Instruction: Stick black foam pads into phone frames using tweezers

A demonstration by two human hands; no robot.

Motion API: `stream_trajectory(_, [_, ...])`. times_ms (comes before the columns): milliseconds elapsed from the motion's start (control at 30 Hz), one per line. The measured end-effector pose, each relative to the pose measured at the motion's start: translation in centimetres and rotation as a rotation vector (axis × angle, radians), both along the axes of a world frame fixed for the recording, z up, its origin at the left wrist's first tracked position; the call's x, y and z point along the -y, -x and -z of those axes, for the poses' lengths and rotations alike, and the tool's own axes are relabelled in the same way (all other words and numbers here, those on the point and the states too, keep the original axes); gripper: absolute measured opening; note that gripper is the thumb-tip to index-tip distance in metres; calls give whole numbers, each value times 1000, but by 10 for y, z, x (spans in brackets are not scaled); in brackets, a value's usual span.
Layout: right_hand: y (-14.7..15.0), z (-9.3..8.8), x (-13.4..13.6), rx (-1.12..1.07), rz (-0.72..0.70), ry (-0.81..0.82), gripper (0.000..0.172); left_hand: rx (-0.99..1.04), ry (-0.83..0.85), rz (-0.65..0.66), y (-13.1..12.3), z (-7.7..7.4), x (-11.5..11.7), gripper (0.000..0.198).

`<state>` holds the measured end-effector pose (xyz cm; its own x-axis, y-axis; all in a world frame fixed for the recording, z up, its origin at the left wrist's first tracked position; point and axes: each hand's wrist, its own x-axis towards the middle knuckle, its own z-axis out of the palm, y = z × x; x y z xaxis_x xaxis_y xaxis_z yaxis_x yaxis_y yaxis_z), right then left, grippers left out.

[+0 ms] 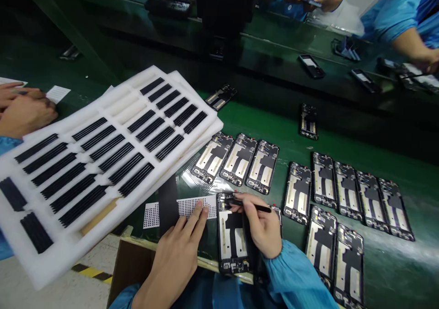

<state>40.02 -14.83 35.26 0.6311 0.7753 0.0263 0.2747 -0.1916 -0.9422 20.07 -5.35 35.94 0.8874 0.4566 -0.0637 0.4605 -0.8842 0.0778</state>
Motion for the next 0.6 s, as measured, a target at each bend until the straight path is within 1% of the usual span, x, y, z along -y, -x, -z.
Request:
stream_trajectory(33, [-2,2,2,-28,58,-19,28,26,8,-18,-1,-1,1,76])
stream_trajectory(100, [-5,4,4,-63,102,-29,29,83,28,-45,-5,-4,3,75])
stream_trajectory(233, [-7,8,1,-84,75,-22,31,122,61,-43,-20,-6,8,76])
stream_trajectory(367, [-4,11,0,-51,28,14,29,125,45,-50,-31,-2,8,75])
stream_trajectory(600, [-2,14,2,56,-1,52,31,114,7,-32,-32,4,7,72])
